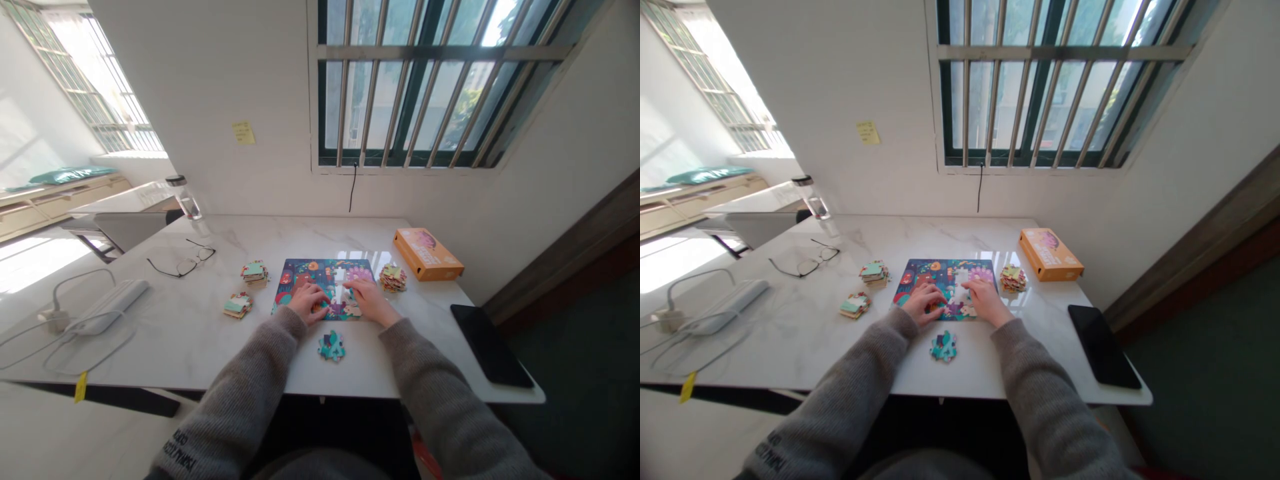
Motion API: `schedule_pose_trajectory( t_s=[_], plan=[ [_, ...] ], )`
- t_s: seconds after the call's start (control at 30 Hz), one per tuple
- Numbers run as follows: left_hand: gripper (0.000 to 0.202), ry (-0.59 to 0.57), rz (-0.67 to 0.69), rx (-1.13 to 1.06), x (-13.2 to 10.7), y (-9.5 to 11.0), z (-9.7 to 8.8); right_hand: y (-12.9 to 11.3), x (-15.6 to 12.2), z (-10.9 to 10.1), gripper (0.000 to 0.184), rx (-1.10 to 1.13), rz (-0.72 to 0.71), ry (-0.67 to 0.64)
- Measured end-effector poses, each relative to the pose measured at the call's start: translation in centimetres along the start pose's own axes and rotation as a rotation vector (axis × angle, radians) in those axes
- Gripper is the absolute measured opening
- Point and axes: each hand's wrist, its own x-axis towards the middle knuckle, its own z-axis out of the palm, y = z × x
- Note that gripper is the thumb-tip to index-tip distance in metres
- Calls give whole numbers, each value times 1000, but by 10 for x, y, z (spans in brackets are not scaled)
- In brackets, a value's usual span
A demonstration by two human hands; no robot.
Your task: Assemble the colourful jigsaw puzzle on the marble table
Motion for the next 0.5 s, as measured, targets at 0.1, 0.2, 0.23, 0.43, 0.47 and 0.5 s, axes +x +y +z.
schedule_pose_trajectory(
  t_s=[0.1,0.2,0.23,0.43,0.47,0.5],
  plan=[
    [17,-125,113,-146,-6,16,-2,-1,-2,1,33,-9,15,-5],
    [33,-218,159,-195,-17,31,-2,-5,-2,0,30,-19,27,-14],
    [39,-231,153,-182,-21,34,-2,-6,-1,0,29,-18,28,-14],
    [48,-246,114,-100,-38,40,-5,-7,0,-2,26,9,32,16],
    [48,-243,114,-98,-39,40,-6,-6,0,-2,26,14,37,23],
    [48,-242,113,-94,-40,40,-7,-6,0,-2,25,19,40,29]
  ],
)
